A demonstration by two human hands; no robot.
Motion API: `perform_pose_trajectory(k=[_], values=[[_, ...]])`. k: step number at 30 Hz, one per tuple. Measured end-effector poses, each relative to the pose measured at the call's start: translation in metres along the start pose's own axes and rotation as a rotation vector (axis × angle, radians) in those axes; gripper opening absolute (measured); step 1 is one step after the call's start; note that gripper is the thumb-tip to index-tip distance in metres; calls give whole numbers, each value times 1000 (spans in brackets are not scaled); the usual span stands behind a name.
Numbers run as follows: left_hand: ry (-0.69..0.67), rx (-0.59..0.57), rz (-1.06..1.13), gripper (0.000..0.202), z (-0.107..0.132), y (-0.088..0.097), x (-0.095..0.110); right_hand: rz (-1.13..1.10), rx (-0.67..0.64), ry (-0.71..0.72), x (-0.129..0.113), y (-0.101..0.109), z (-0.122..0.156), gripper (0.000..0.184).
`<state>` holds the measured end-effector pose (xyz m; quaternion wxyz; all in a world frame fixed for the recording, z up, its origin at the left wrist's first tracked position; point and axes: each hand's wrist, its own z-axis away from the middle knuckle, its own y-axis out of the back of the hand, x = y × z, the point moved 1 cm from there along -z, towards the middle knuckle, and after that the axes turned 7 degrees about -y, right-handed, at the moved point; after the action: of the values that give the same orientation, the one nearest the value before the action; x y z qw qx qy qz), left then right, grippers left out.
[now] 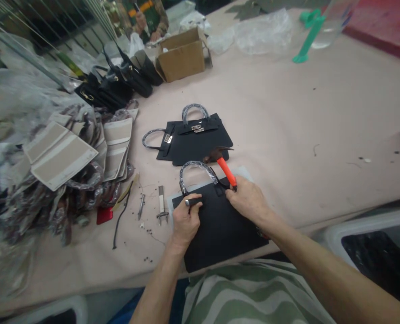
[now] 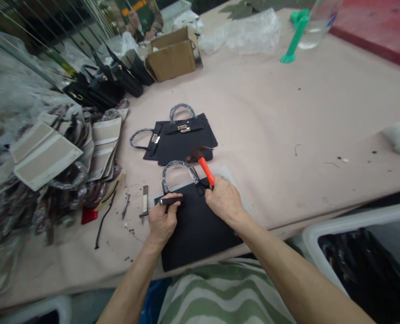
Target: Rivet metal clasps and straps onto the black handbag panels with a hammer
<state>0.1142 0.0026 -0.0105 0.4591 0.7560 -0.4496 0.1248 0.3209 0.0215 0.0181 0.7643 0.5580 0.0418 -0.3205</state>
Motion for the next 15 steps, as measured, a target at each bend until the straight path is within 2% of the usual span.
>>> perform_pose_trajectory(k=[7,11,15], values=[[29,-12,0,14,2,-2,-2,29,-24,-34,-4,1,-1,18],[234,30,69,14,7,-4,-8,56,-24,-39,-4,2,-1,19],[371,105,222,18,12,-5,-11,62,-20,-42,-4,1,0,19]])
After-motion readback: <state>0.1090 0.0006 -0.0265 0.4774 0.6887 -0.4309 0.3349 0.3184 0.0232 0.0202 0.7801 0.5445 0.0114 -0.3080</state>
